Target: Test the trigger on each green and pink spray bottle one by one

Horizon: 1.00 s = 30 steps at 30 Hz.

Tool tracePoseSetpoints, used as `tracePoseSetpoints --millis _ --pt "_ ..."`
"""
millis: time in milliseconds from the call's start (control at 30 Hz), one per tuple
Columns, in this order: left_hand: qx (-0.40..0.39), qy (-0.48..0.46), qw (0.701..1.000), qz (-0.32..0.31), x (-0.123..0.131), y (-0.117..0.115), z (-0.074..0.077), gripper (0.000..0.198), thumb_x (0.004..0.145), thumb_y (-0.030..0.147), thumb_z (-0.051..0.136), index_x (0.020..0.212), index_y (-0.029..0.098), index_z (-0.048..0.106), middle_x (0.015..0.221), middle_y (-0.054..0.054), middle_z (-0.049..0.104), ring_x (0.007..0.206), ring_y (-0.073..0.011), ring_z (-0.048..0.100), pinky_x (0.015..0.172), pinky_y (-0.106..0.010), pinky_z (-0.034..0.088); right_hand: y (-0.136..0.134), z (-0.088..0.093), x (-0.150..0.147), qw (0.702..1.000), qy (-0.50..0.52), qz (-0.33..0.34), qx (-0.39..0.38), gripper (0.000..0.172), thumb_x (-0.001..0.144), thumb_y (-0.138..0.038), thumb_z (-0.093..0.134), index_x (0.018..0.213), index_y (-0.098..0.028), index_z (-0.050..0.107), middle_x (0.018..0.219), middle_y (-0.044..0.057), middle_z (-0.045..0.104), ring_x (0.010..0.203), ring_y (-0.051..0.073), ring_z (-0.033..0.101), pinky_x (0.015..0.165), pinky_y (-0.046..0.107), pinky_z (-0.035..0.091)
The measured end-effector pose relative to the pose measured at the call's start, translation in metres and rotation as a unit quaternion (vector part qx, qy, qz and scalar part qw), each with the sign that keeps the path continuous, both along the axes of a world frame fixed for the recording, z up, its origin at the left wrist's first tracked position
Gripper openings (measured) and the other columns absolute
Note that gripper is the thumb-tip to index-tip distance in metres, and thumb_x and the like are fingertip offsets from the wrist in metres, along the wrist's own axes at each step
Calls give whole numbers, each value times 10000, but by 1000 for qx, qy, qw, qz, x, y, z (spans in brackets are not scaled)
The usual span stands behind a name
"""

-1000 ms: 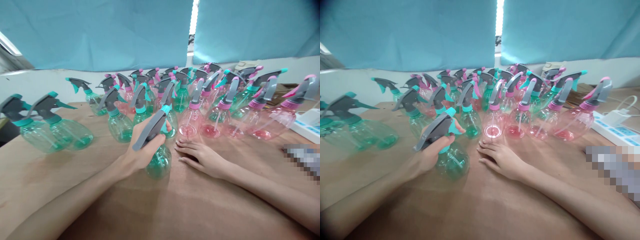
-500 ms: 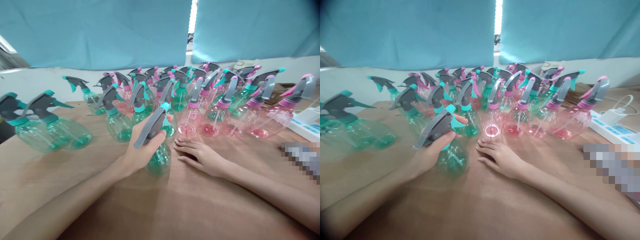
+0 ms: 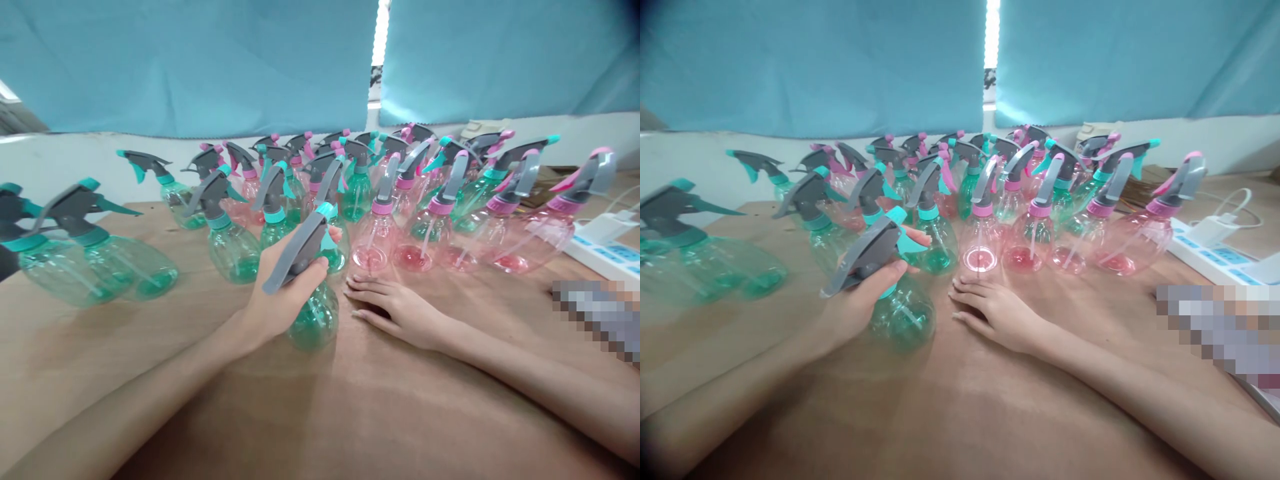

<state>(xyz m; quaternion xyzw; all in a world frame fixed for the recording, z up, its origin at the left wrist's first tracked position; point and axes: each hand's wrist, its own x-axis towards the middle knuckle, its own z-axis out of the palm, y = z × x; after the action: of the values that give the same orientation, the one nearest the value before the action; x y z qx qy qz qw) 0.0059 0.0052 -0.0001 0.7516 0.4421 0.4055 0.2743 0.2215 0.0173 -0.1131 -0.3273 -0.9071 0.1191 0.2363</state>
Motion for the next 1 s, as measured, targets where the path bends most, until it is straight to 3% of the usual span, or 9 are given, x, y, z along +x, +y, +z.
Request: tracePoseSetpoints --millis 233,633,1000 --pt "-34 -55 998 -17 0 1 -3 192 809 170 515 950 259 609 699 43 422 573 -128 360 663 -306 419 0 2 -1 1000 7 0 -1 371 963 -344 464 1295 -217 571 1329 94 588 1262 252 512 1058 477 424" --pt "-32 -61 997 -16 0 1 -3 225 812 167 538 995 252 637 659 55 346 559 -126 324 678 -304 431 -1 3 -2 1000 -7 0 5 366 972 -345 445 1284 -204 575 1325 89 593 1262 243 512 1064 456 424" --pt "-16 -31 999 10 -1 3 -4 202 809 221 538 989 248 624 665 41 507 600 -154 532 673 -310 486 -1 0 -3 1000 0 -2 18 357 970 -334 448 1277 -207 580 1300 88 612 1251 240 522 1059 453 429"
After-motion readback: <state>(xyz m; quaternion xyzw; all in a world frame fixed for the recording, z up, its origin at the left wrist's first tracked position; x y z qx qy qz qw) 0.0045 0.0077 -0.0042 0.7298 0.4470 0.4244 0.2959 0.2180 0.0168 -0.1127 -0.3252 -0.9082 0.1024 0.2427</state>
